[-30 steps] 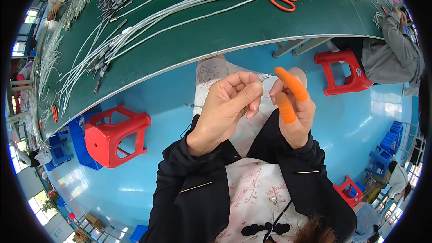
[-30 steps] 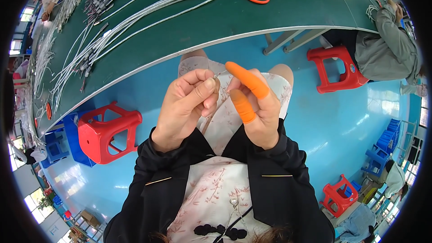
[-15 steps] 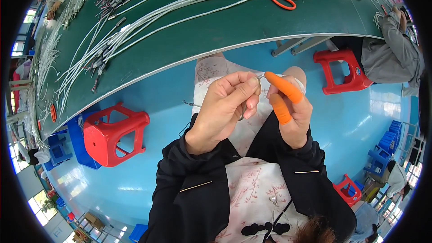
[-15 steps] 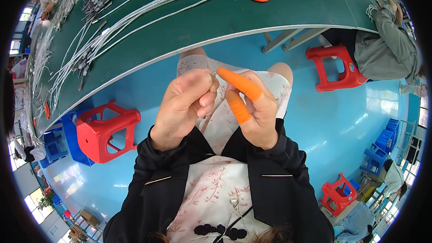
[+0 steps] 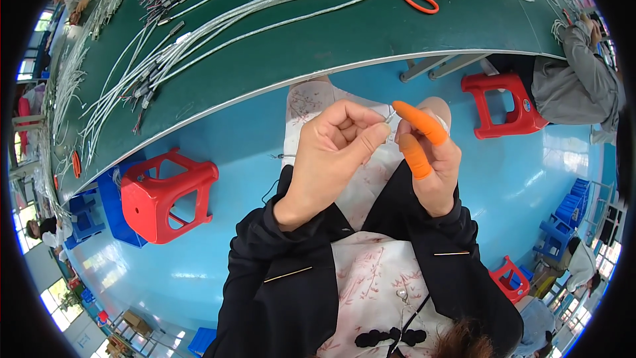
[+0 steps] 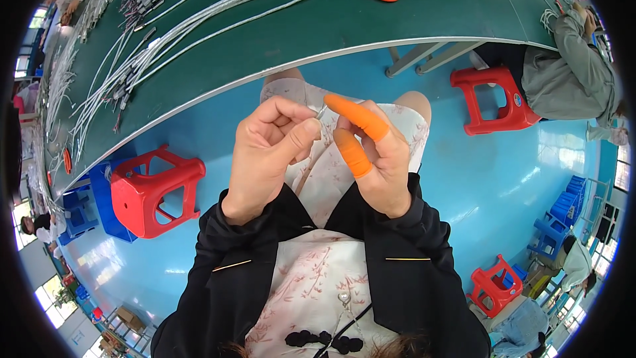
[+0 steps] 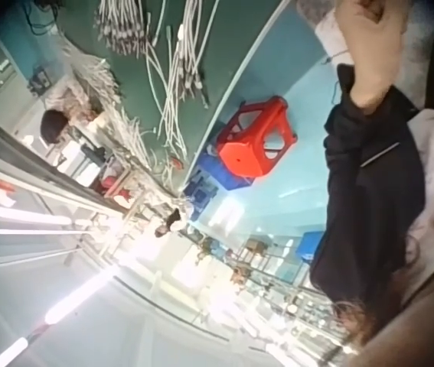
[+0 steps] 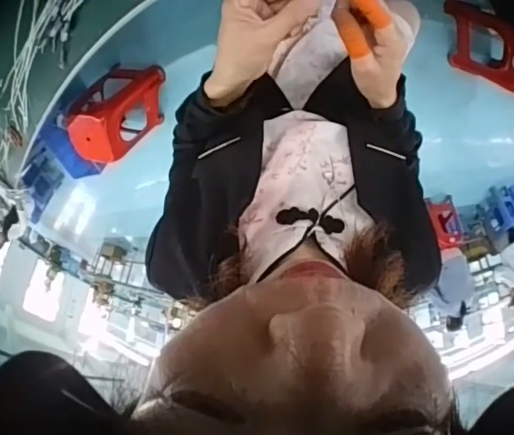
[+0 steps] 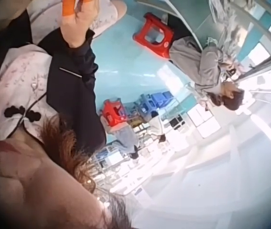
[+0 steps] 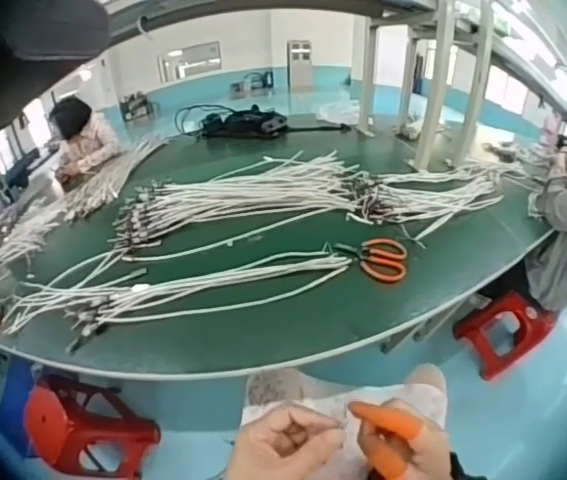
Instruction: The person picks up a wire, trims the end with shears, and pulls the insulation off by hand. They then slide a metal connector onto the wire and press it into place before setting it aside.
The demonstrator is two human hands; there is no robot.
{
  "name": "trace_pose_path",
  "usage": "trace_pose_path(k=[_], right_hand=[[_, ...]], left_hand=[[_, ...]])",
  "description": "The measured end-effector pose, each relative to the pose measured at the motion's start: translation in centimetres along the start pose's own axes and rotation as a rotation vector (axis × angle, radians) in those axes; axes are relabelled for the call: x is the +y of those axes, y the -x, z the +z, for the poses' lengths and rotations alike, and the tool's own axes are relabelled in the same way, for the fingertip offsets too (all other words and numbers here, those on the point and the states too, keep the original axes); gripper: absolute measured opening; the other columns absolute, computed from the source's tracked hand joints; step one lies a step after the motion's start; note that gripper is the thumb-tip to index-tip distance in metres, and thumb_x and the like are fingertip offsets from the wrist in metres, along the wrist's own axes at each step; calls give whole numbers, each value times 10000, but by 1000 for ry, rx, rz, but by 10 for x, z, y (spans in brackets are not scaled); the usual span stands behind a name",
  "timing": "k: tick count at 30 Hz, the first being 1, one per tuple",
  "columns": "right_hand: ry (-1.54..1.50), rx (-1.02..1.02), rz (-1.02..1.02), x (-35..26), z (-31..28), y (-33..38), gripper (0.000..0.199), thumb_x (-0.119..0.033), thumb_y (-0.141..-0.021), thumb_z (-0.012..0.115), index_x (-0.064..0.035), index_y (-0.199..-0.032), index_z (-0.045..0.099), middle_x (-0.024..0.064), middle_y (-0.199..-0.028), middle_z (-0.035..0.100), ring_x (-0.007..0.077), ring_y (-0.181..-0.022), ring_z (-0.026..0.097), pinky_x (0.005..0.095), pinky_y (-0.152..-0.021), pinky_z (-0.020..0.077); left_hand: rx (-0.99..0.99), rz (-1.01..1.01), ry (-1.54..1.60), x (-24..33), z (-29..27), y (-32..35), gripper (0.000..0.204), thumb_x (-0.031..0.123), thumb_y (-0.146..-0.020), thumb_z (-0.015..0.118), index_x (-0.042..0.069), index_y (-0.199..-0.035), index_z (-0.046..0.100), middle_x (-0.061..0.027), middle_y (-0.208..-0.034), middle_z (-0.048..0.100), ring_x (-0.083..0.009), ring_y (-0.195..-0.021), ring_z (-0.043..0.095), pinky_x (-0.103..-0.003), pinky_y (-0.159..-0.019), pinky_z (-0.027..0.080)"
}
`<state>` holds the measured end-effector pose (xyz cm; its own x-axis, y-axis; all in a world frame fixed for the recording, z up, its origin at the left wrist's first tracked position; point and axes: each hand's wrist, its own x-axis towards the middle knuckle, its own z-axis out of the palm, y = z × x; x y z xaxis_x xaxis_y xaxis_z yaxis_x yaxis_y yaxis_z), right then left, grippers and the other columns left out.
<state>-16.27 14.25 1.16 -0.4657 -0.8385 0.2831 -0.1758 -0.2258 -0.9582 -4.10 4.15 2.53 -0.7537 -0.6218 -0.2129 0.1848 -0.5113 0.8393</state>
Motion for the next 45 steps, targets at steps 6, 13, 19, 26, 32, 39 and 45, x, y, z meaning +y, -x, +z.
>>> trace_pose_path(k=[6, 13, 19, 26, 32, 39, 45], right_hand=[[-130, 1, 32, -2, 1, 4, 280, 28, -862, 518, 58, -1139, 540, 40, -853, 494, 117, -749, 455, 234, -670, 366], [27, -14, 12, -2, 0, 12, 345, 87, -820, 559, 36, -1162, 556, 37, -872, 501, 131, -795, 472, 229, -721, 384], [-43, 10, 0, 0, 3, 9, 358, 96, -812, 561, 34, -1165, 558, 41, -860, 509, 134, -775, 475, 227, -706, 387], [117, -7, -75, -2, 1, 4, 362, 98, -805, 564, 26, -1160, 566, 42, -844, 508, 134, -753, 476, 230, -685, 389], [-43, -101, -3, -3, -3, 4, 336, 51, -821, 563, 35, -1157, 555, 40, -835, 491, 132, -735, 455, 242, -663, 370], [124, -76, -47, -8, -6, -4, 375, 52, -789, 609, 22, -1160, 566, 23, -812, 504, 119, -701, 477, 227, -655, 391], [-42, 122, 109, -6, -17, -17, 356, 53, -796, 601, 30, -1150, 565, 30, -823, 532, 117, -710, 498, 230, -665, 405]], left_hand=[[71, 137, -158, 0, 6, 4, 126, -20, -828, 638, -29, -930, 565, -26, -807, 599, -48, -706, 544, -182, -640, 443], [153, 383, -479, -7, 2, 6, 117, -19, -843, 619, -58, -938, 563, -37, -838, 591, -63, -745, 566, -189, -670, 458], [120, 424, -520, -6, 4, 4, 124, -24, -843, 613, -60, -956, 576, -38, -848, 588, -71, -723, 557, -191, -656, 453], [49, 463, -536, -7, 0, 6, 111, 4, -874, 584, -44, -974, 584, -44, -805, 585, -60, -657, 524, -191, -578, 423], [3, 72, -37, -1, 0, 5, 147, 120, -934, 527, -12, -938, 590, -2, -698, 541, -21, -533, 402, -181, -472, 322], [-32, -42, -10, 3, 1, 2, 197, 163, -954, 494, -6, -910, 586, 14, -652, 519, -16, -485, 332, -180, -437, 268], [-68, -150, 44, 6, -1, -5, 217, 172, -962, 473, -12, -906, 575, 16, -624, 500, -17, -455, 266, -192, -413, 215]])
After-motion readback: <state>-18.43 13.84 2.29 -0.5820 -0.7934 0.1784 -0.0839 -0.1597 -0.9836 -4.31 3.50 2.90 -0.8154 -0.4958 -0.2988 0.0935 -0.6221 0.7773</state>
